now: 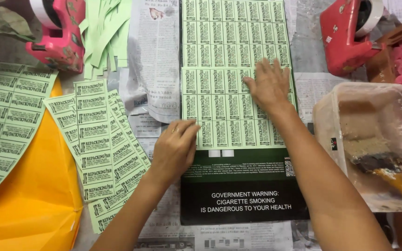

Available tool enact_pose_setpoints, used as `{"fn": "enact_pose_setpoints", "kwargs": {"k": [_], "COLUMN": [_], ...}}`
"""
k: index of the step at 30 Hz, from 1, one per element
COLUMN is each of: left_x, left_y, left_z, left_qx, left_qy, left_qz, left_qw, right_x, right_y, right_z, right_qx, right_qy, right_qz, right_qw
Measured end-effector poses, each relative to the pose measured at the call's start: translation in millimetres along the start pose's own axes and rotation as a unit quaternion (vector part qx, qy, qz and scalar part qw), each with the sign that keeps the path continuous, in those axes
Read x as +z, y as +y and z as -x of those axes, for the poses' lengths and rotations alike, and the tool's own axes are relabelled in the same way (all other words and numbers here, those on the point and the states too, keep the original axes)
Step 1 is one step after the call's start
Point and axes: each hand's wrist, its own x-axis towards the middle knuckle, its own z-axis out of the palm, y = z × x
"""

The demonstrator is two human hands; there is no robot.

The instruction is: Applying glue to a promotional board and sticking sheets of labels onto it.

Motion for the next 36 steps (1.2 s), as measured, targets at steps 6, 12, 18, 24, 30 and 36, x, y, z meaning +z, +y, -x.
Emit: {"fn": "enact_pose_setpoints", "kwargs": {"k": [6,12,18,24,30,36], "left_x": [43,48,52,51,47,48], "left_y": [-8,-9,-10,-9,-5,-6], "left_z": [-59,-75,-70,-71,-73,-73], "left_qx": [-0.125,-0.162,-0.156,-0.155,-0.165,-0.157], "left_qy": [-0.156,-0.279,-0.286,-0.291,-0.3,-0.287], "left_qz": [-0.069,-0.137,-0.148,-0.153,-0.134,-0.141], "left_qw": [0.977,0.936,0.934,0.932,0.93,0.934], "right_x": [-2,30,39,51,54,55], "right_y": [-1,17,24,31,34,36], "right_z": [55,57,57,53,51,51], "right_qx": [-0.033,-0.079,-0.083,-0.087,-0.091,-0.091], "right_qy": [0.068,0.078,0.092,0.103,0.109,0.108], "right_qz": [-0.098,-0.077,-0.075,-0.067,-0.068,-0.079], "right_qw": [0.992,0.991,0.989,0.989,0.988,0.987]}}
